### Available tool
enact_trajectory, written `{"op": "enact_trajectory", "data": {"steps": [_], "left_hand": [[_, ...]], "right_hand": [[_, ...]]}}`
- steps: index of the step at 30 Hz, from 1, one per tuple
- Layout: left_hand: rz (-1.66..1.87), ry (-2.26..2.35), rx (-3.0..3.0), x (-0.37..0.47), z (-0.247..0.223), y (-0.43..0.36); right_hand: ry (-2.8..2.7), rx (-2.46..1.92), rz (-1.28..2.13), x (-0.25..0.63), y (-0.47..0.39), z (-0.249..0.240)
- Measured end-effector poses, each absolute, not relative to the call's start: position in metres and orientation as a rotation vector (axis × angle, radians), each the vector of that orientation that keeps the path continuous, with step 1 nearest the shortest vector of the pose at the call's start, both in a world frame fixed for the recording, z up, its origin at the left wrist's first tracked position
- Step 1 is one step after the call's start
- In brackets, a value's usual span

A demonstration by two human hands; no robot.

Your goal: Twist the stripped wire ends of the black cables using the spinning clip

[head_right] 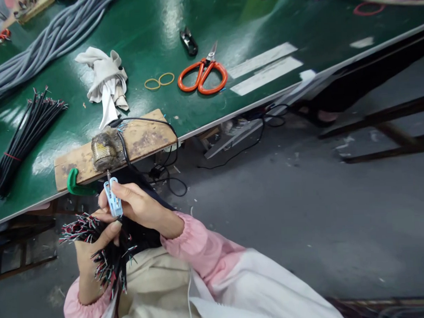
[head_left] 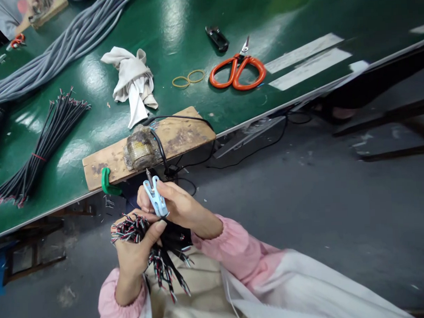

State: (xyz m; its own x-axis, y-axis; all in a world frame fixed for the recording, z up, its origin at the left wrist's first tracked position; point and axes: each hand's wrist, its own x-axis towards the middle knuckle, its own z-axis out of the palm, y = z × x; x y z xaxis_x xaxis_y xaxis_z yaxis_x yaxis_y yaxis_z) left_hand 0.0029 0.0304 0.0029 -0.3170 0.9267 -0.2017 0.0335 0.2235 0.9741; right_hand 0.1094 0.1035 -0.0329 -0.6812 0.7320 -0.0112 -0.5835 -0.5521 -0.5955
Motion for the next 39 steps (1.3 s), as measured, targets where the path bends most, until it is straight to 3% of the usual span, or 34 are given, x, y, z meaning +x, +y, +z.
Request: {"op": "enact_trajectory", "data": {"steps": [10, 17, 29, 39], "left_hand": [[1.232, 1.521, 0.922, 0.003, 0.008, 0.028], [1.252, 1.433, 1.156, -0.007, -0.006, 0.022], [1.335, 1.490, 0.750, -0.001, -0.009, 0.003], [1.394, 1.563, 0.903, 0.005, -0.002, 0.010]], "right_hand": [[-0.562, -0.446, 2.256, 0.110, 0.100, -0.054], [-0.908, -0.671, 1.854, 0.135, 0.081, -0.049], [-1.428, -0.745, 1.013, 0.140, 0.057, -0.024], [-1.418, -0.734, 0.986, 0.136, 0.055, -0.014]]}}
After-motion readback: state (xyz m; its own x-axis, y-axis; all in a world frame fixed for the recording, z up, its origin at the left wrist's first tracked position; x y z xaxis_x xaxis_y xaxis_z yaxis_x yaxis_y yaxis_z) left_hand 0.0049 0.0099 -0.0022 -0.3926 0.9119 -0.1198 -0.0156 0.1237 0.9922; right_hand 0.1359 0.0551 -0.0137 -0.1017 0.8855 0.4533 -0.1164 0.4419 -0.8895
